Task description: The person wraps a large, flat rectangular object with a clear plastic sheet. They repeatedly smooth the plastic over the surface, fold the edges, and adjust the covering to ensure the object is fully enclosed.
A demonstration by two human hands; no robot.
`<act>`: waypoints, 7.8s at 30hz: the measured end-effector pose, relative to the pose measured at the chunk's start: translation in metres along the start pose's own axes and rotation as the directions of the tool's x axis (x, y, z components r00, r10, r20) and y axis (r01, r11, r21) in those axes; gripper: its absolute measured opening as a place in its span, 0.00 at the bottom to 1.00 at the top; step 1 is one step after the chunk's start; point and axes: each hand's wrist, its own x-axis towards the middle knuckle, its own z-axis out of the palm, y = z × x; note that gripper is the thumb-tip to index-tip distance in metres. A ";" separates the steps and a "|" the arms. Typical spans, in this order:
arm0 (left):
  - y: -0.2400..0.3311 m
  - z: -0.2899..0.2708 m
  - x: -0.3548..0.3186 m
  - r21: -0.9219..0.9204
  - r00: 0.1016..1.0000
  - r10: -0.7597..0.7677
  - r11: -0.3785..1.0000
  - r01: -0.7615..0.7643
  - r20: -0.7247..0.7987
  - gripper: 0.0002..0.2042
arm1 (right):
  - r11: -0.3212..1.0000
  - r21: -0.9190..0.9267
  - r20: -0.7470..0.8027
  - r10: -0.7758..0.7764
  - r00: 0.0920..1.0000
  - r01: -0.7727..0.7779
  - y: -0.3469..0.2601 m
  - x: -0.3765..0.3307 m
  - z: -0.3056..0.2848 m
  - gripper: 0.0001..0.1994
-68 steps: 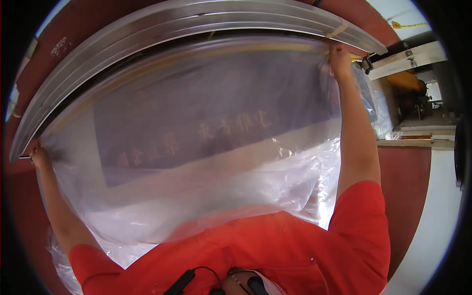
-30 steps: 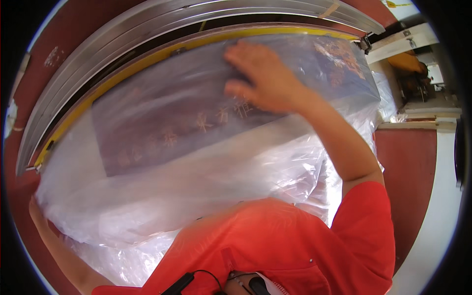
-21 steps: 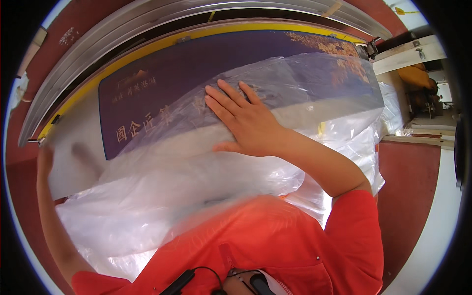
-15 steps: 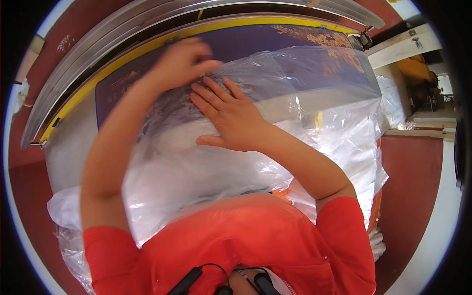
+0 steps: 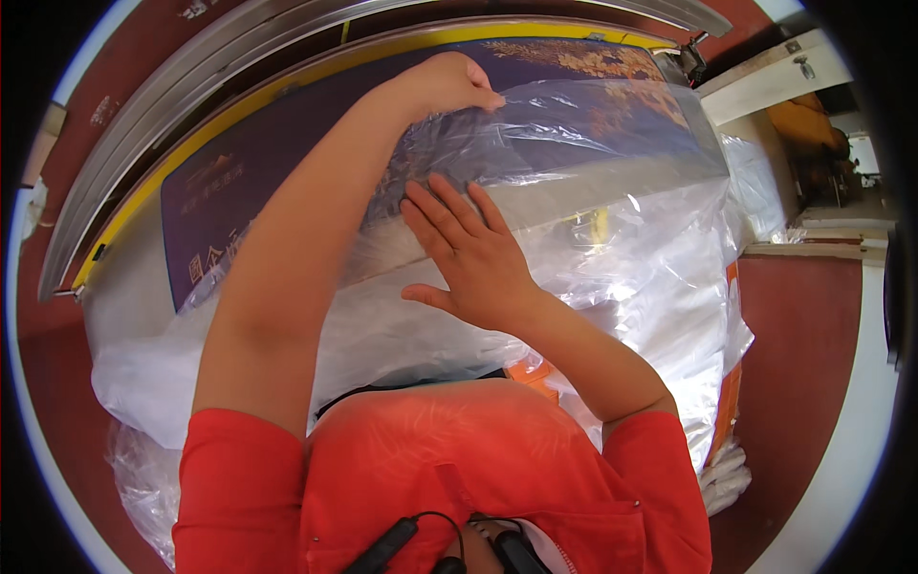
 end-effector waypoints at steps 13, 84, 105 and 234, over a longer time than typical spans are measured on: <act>-0.304 -0.138 -0.506 -0.295 0.419 -0.228 0.950 -0.101 -0.879 0.22 | 0.986 0.156 0.230 0.016 0.973 -0.053 -0.012 0.117 -0.026 0.14; -0.332 -0.222 -0.494 -0.314 0.212 -0.387 0.898 0.309 -0.897 0.11 | 0.478 0.496 0.849 -0.443 0.289 -0.725 -0.351 0.209 0.188 0.23; -0.365 -0.229 -0.511 0.104 0.177 -0.177 0.359 0.928 -0.968 0.23 | 0.694 0.170 0.538 0.530 0.656 -0.700 0.008 -0.025 -0.094 0.10; -0.136 -0.201 -0.235 -0.005 0.853 -0.390 0.910 0.415 -0.347 0.21 | 0.608 0.697 0.088 0.453 0.887 -0.380 0.064 0.156 0.044 0.12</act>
